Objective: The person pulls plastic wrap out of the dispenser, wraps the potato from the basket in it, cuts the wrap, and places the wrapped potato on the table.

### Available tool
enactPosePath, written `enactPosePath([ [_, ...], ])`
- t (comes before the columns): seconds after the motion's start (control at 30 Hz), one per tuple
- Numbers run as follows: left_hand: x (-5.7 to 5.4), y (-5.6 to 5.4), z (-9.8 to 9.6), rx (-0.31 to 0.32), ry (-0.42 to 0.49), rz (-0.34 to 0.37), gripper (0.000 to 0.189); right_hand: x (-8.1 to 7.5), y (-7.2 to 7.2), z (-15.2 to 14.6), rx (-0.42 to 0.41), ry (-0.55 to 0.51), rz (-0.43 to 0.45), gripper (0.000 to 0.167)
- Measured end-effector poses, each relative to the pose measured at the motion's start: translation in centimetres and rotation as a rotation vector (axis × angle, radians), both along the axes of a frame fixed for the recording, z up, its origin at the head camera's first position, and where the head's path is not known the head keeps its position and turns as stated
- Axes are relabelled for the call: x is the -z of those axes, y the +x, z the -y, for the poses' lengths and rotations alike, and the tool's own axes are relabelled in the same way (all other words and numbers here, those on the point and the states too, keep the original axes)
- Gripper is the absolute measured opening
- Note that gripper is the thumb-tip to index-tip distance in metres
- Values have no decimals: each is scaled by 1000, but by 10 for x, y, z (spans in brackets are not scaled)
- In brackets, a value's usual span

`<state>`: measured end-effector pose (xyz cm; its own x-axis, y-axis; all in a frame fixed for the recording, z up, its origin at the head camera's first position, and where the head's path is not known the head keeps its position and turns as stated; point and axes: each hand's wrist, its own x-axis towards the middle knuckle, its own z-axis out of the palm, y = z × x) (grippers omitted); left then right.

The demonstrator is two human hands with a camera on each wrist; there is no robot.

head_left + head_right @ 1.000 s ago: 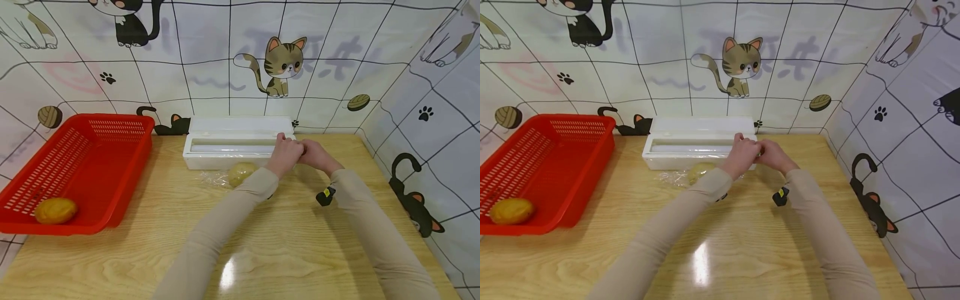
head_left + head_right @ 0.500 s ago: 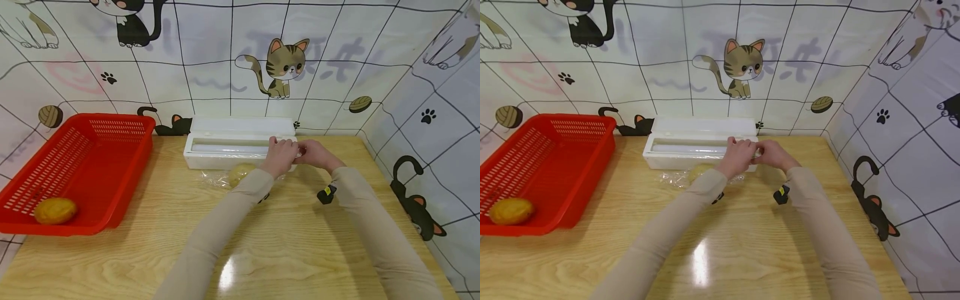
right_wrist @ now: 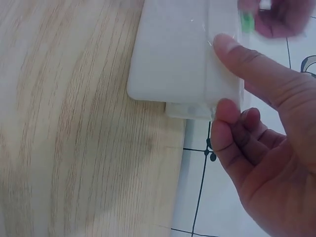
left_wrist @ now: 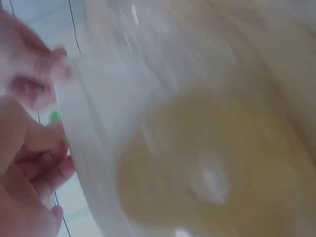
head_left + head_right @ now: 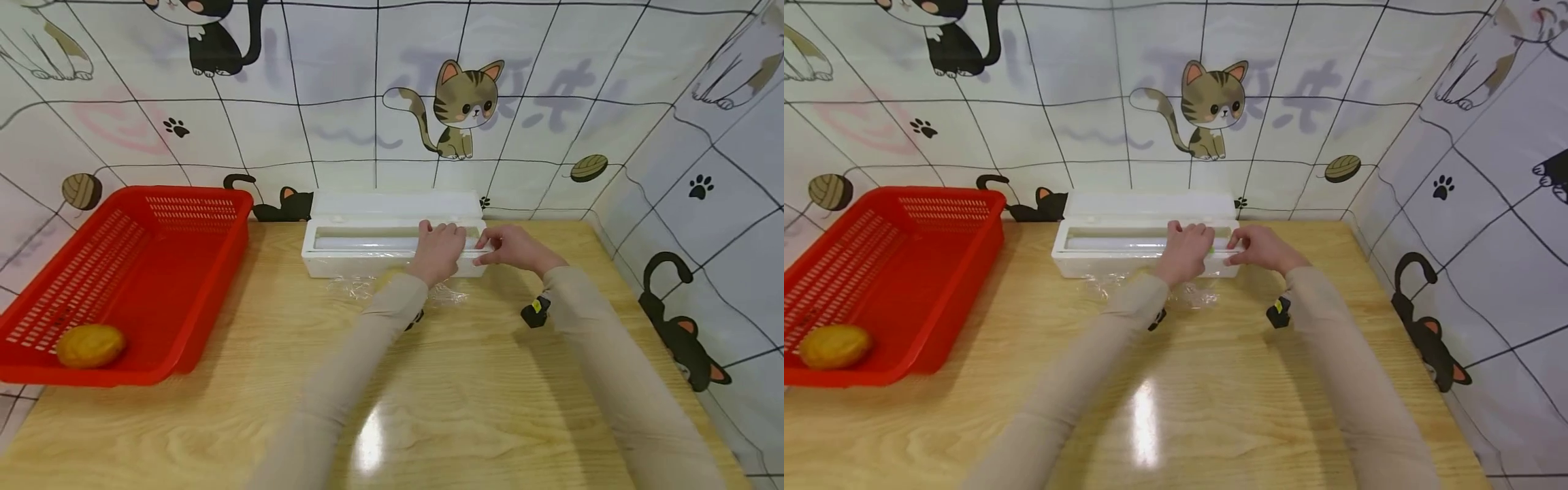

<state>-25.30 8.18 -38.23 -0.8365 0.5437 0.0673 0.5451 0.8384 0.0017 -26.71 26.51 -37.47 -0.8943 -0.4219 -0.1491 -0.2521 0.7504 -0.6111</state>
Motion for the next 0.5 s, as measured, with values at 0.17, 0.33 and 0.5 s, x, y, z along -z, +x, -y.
enactPosePath([
  [0.17,2,-2,25,18,7,-9,20,0,-2,0,9,3,20,25],
  [0.33,1,-1,53,17,32,22,20,2,-3,4,-6,-3,27,25],
  [0.5,0,-5,97,-11,42,64,24,2,-4,1,10,13,20,23],
])
